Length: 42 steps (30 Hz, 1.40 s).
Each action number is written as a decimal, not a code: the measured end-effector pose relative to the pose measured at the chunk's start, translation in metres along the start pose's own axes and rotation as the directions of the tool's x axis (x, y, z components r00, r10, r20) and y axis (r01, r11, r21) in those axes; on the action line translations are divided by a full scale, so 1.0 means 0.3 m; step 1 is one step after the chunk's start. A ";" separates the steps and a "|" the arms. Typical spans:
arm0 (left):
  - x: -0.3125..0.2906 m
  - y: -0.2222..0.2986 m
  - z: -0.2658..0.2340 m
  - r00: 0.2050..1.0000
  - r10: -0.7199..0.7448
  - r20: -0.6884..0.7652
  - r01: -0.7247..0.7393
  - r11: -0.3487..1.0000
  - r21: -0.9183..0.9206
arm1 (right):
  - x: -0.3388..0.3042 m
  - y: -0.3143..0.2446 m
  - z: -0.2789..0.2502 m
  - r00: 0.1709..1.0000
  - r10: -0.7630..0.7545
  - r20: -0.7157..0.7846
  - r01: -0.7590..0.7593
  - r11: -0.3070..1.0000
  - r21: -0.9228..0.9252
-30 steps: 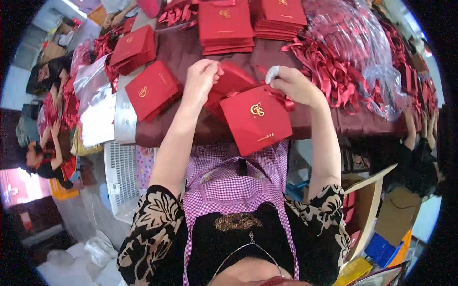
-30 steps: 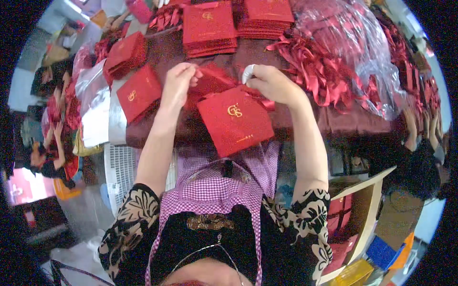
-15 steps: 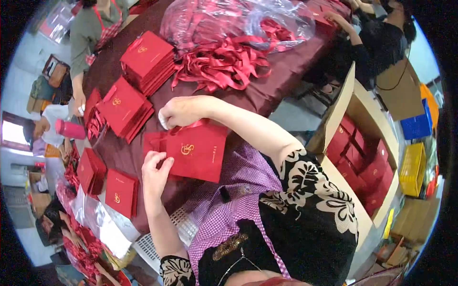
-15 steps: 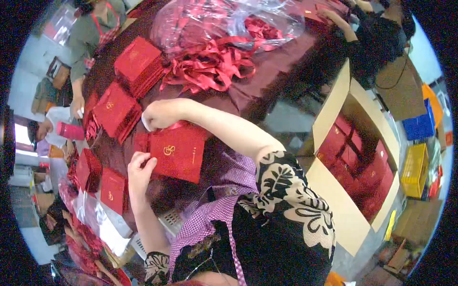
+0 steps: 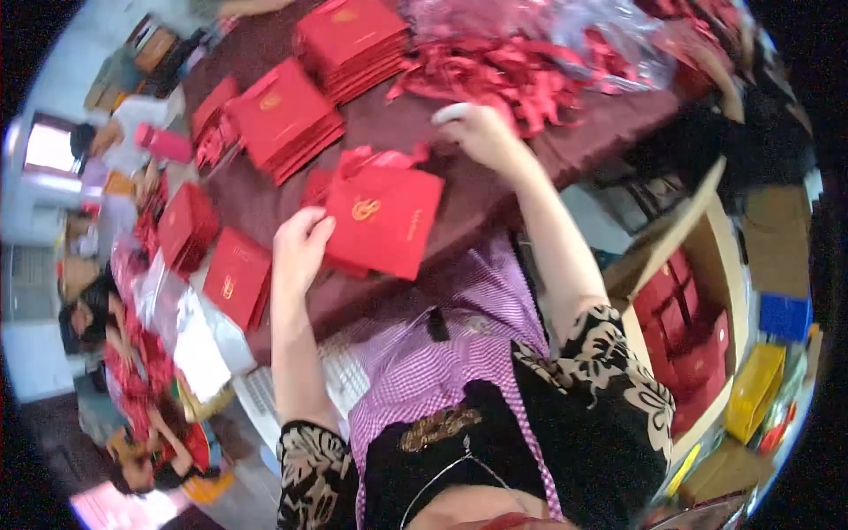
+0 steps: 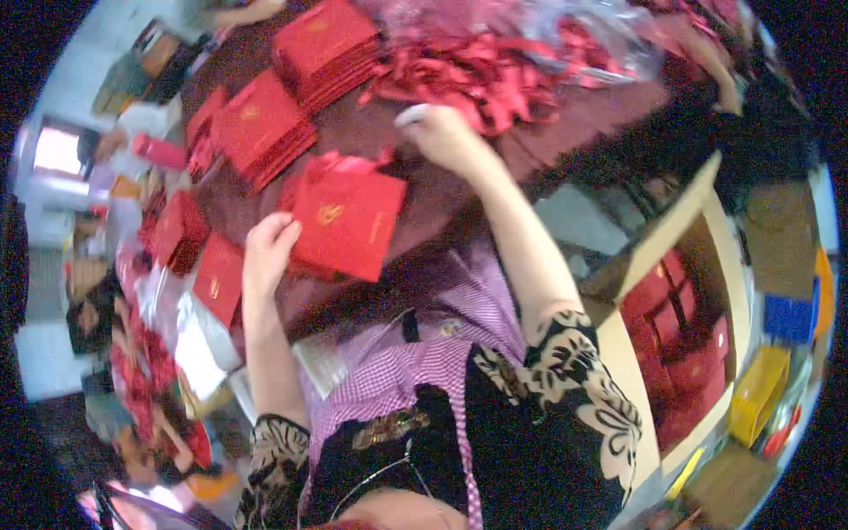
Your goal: The person assembles gift bags by folding each bag into shape and threading ribbon handles through the openings by hand.
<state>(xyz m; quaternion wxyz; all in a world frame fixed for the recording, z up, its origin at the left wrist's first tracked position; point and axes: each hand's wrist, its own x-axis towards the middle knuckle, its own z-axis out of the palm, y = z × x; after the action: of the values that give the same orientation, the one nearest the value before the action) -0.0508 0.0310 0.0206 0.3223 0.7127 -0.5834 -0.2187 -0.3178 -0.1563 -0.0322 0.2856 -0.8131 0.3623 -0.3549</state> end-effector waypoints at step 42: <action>-0.015 -0.019 0.038 0.985 -0.114 0.127 0.167 0.798 -0.579 | -0.114 -0.418 0.221 0.972 -0.172 0.158 0.171 0.985 0.016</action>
<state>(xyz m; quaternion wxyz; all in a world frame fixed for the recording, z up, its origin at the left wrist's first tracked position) -0.0557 0.0336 0.0082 0.4843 0.6095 -0.4459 -0.4417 -0.2341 -0.0434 0.0068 0.2830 -0.8667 0.2663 -0.3128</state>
